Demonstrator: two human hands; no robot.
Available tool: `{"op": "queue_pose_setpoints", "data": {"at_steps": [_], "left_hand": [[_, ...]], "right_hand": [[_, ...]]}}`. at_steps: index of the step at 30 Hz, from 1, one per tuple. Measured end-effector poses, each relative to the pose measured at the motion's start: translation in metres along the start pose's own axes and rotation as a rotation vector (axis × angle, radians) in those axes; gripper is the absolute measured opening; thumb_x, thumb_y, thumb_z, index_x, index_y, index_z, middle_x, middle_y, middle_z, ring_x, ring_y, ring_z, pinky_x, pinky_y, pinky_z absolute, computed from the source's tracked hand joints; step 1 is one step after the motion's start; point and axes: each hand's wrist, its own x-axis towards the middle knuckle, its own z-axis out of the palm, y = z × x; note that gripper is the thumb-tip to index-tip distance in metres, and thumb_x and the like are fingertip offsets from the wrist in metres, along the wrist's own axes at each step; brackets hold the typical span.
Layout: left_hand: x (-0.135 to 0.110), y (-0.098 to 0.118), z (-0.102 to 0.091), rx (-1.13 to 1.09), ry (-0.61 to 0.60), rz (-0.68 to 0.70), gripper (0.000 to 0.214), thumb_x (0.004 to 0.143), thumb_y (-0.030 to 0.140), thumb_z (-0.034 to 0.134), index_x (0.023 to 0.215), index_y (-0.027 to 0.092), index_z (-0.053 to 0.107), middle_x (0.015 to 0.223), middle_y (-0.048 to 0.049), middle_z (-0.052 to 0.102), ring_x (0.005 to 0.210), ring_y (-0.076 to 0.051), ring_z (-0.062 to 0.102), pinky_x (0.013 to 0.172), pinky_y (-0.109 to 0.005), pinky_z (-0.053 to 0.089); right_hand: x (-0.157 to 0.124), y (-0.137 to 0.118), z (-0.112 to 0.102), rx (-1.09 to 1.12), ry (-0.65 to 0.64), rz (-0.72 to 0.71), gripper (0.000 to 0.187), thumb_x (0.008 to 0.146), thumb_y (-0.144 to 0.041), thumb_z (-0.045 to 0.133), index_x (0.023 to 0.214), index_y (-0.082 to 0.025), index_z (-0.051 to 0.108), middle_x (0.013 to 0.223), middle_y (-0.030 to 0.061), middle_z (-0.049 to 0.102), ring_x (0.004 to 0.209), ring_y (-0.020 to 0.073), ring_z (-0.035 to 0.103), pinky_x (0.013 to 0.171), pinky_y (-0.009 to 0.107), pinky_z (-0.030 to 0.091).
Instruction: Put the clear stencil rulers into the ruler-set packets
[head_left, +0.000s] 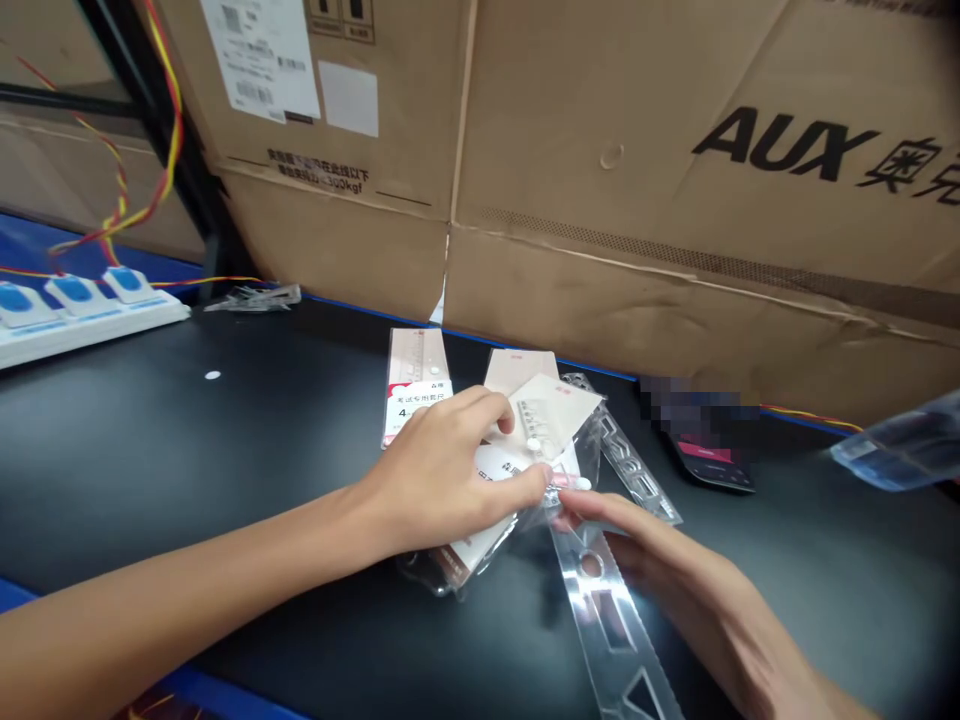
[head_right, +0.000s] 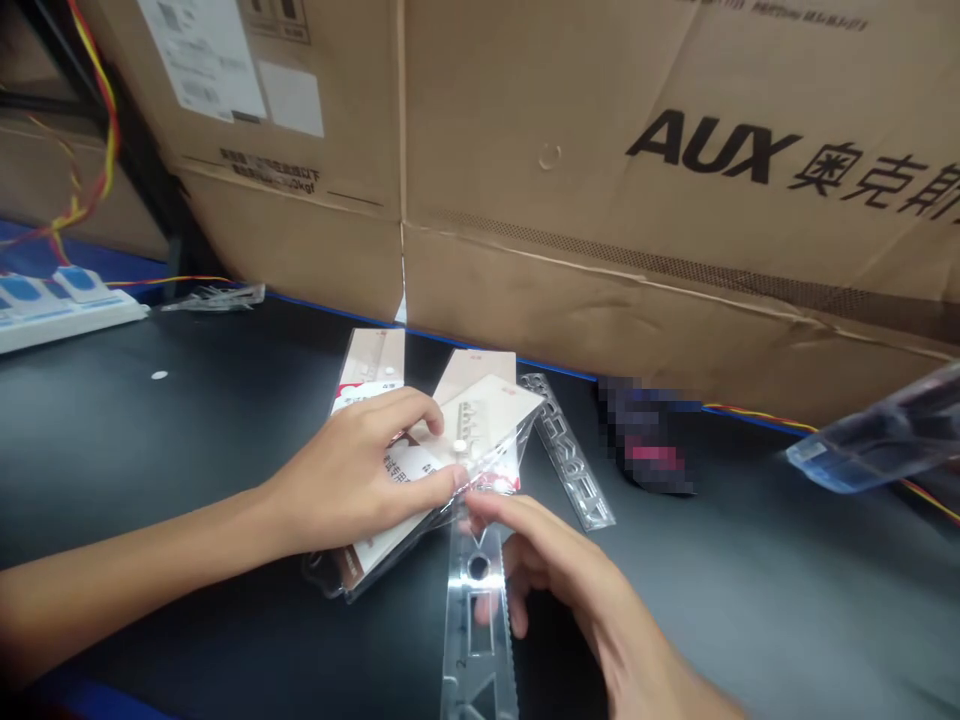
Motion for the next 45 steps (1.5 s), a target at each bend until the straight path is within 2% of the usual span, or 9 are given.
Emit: {"op": "queue_pose_setpoints", "data": {"at_steps": [2, 6, 11, 20, 27, 32, 35, 41, 45], "left_hand": [[-0.001, 0.002, 0.0, -0.003, -0.005, -0.002, 0.033, 0.08, 0.053, 0.067, 0.09, 0.023, 0.058, 0.092, -0.0009, 0.064, 0.084, -0.021, 0.06, 0.072, -0.034, 0.046], [-0.003, 0.007, 0.001, -0.014, -0.028, -0.012, 0.037, 0.08, 0.057, 0.066, 0.091, 0.023, 0.059, 0.092, -0.0009, 0.065, 0.082, -0.021, 0.061, 0.071, -0.034, 0.045], [-0.006, 0.015, 0.003, -0.011, -0.068, -0.022, 0.036, 0.078, 0.056, 0.069, 0.091, 0.023, 0.059, 0.092, -0.0008, 0.066, 0.083, -0.022, 0.062, 0.068, -0.034, 0.045], [-0.01, 0.02, 0.007, -0.012, -0.098, 0.019, 0.034, 0.08, 0.054, 0.068, 0.089, 0.024, 0.057, 0.092, -0.0019, 0.064, 0.084, -0.023, 0.06, 0.069, -0.034, 0.044], [-0.01, 0.022, 0.01, 0.011, -0.069, -0.003, 0.035, 0.08, 0.057, 0.066, 0.09, 0.024, 0.059, 0.09, -0.0022, 0.065, 0.082, -0.024, 0.062, 0.068, -0.036, 0.045], [-0.01, 0.023, 0.01, 0.028, -0.083, 0.002, 0.031, 0.082, 0.053, 0.065, 0.09, 0.024, 0.058, 0.089, -0.0015, 0.064, 0.08, -0.023, 0.061, 0.066, -0.035, 0.044], [-0.01, 0.023, 0.009, 0.036, -0.089, 0.001, 0.03, 0.083, 0.053, 0.064, 0.089, 0.024, 0.058, 0.088, -0.0014, 0.064, 0.079, -0.022, 0.061, 0.065, -0.033, 0.042], [-0.011, 0.025, 0.005, 0.015, -0.105, -0.002, 0.031, 0.085, 0.054, 0.06, 0.09, 0.024, 0.058, 0.091, -0.001, 0.065, 0.083, -0.022, 0.061, 0.066, -0.032, 0.041], [-0.011, 0.024, 0.003, 0.012, -0.12, -0.002, 0.033, 0.086, 0.057, 0.059, 0.09, 0.024, 0.058, 0.093, -0.0013, 0.065, 0.083, -0.022, 0.061, 0.066, -0.032, 0.04]], "right_hand": [[0.004, 0.0, 0.001, -0.08, 0.045, -0.028, 0.078, 0.069, -0.049, 0.085, 0.141, -0.038, 0.056, 0.131, 0.0103, 0.066, 0.084, 0.0247, 0.073, 0.067, 0.031, 0.061], [0.009, -0.004, 0.003, -0.271, 0.136, -0.06, 0.062, 0.069, -0.039, 0.087, 0.127, -0.027, 0.068, 0.091, 0.0061, 0.075, 0.067, 0.0189, 0.069, 0.061, 0.027, 0.06], [0.008, -0.008, 0.004, -0.513, 0.142, -0.17, 0.04, 0.072, -0.043, 0.085, 0.106, -0.024, 0.077, 0.058, -0.0012, 0.063, 0.048, 0.0133, 0.058, 0.048, 0.023, 0.052], [0.019, -0.009, 0.012, -0.766, 0.198, -0.535, 0.044, 0.068, -0.058, 0.083, 0.093, -0.023, 0.074, 0.081, 0.0068, 0.073, 0.074, 0.0228, 0.07, 0.069, 0.033, 0.057], [0.017, -0.011, 0.018, -0.716, 0.212, -0.491, 0.036, 0.074, -0.052, 0.082, 0.092, -0.024, 0.07, 0.072, 0.0041, 0.071, 0.063, 0.02, 0.068, 0.061, 0.032, 0.056], [0.012, -0.009, 0.023, -0.728, 0.169, -0.512, 0.018, 0.083, -0.039, 0.078, 0.087, -0.024, 0.068, 0.07, 0.0028, 0.07, 0.059, 0.0186, 0.067, 0.068, 0.034, 0.057], [0.011, -0.009, 0.022, -0.757, 0.22, -0.513, 0.013, 0.086, -0.037, 0.075, 0.09, -0.026, 0.07, 0.073, 0.0035, 0.071, 0.065, 0.0201, 0.069, 0.073, 0.035, 0.058], [0.015, -0.012, 0.012, -0.886, 0.193, -0.596, 0.024, 0.085, -0.043, 0.075, 0.096, -0.021, 0.075, 0.086, 0.0076, 0.074, 0.087, 0.0248, 0.074, 0.082, 0.035, 0.061], [0.015, -0.004, 0.012, -0.881, 0.215, -0.608, 0.037, 0.087, -0.054, 0.068, 0.098, -0.02, 0.075, 0.09, 0.01, 0.074, 0.084, 0.0239, 0.074, 0.08, 0.032, 0.062]]}}
